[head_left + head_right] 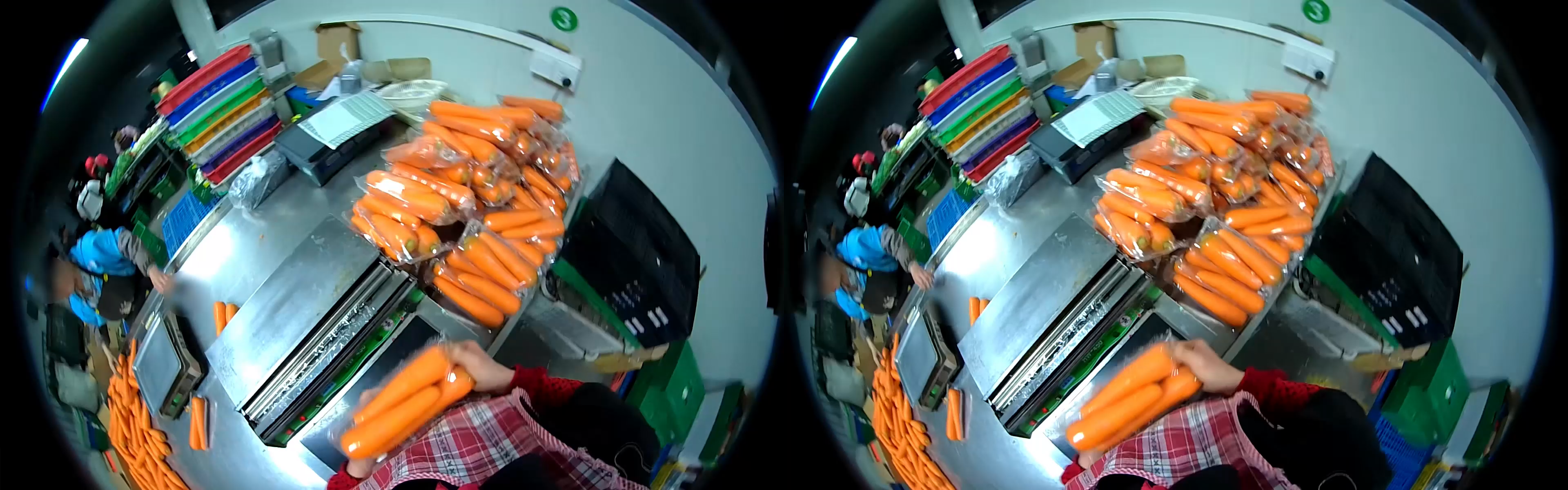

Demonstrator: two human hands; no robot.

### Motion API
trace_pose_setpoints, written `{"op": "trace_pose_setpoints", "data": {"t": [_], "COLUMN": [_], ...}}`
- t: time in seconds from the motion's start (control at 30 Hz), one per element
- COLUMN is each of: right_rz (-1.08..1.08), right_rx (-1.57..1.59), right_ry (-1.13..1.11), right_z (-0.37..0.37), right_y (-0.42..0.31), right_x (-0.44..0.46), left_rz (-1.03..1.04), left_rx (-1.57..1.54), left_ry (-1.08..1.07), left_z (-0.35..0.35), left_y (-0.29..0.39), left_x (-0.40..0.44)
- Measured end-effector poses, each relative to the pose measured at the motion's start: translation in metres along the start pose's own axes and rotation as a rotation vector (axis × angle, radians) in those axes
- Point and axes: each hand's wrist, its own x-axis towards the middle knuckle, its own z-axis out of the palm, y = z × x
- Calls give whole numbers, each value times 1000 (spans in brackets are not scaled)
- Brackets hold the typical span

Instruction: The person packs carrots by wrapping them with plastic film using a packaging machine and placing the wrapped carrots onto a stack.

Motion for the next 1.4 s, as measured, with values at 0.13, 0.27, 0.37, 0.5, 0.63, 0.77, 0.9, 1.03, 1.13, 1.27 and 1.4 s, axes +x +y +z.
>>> {"op": "trace_pose_setpoints", "data": {"t": [0.13, 0.27, 0.37, 0.5, 0.63, 0.77, 0.9, 1.03, 1.13, 1.27, 1.4], "right_rz": [-152, -668, -441, -90, -95, -30, -365, -365, -496, -540, -536], "right_rx": [564, -1458, -772, -226, -302, -912, -1146, -1092, -1220, -1369, -1413], "right_ry": [258, 1175, 1021, 832, 866, 1222, 1265, 1287, 1062, 823, 750], "right_z": [-69, -148, -245, -315, -317, -274, -216, -194, -152, -127, -132], "right_y": [-42, -175, -212, -219, -218, -227, -193, -179, -161, -145, -135], "right_x": [60, 98, 144, 185, 174, 115, 90, 88, 108, 118, 119], "left_rz": [178, 406, 385, 210, -30, -282, -188, -172, -175, -125, -132], "left_rx": [259, 628, 704, 989, 1432, 1383, 1477, 1414, 1327, 1262, 1297], "left_ry": [114, 388, 754, 987, 658, 331, 470, 510, 501, 559, 553], "left_z": [-43, -110, -223, -349, -413, -428, -410, -404, -408, -410, -410], "left_y": [48, 101, 111, 119, 93, 57, 31, 34, 35, 33, 30], "left_x": [11, 43, 78, 126, 185, 244, 260, 257, 254, 245, 240]}}
